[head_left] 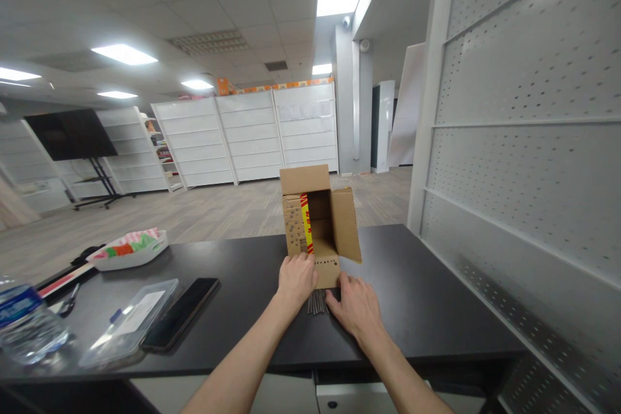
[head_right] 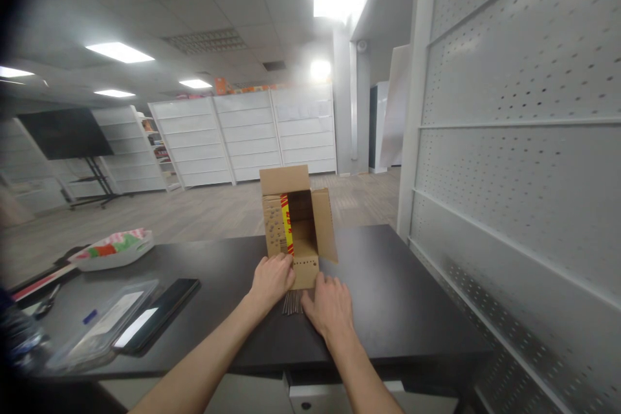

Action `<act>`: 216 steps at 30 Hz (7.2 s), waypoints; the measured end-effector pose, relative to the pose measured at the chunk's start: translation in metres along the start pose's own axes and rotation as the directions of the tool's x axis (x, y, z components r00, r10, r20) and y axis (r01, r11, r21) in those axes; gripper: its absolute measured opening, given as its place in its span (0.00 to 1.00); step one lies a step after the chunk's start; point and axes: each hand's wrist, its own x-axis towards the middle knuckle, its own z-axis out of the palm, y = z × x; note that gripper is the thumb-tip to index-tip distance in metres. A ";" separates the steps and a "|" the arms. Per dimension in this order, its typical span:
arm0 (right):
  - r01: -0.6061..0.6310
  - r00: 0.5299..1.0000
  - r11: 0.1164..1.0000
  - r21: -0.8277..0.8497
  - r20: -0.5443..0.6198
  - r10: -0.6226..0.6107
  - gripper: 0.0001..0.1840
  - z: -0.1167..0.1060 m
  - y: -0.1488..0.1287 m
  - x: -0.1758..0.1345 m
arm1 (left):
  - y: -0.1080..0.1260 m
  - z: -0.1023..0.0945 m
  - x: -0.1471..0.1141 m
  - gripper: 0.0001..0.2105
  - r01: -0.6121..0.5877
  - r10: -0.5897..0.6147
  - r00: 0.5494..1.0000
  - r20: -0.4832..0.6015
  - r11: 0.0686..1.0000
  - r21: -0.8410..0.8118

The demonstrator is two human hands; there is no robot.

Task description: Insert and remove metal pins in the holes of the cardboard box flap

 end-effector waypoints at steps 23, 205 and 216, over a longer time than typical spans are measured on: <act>-0.001 1.000 1.000 0.006 -0.002 0.001 0.14 0.000 0.000 0.000 | -0.021 -0.006 -0.064 0.06 0.018 -0.066 0.964 -0.259 0.983 -0.182; 0.241 0.922 0.837 0.491 -0.385 -0.039 0.08 0.017 0.014 0.011 | -0.009 0.026 -0.085 0.13 0.291 -0.299 0.954 -0.007 0.934 -0.209; 0.309 0.833 0.838 0.449 -0.553 -0.011 0.06 0.023 0.006 0.030 | -0.010 0.028 -0.083 0.13 0.286 -0.295 0.955 -0.007 0.931 -0.226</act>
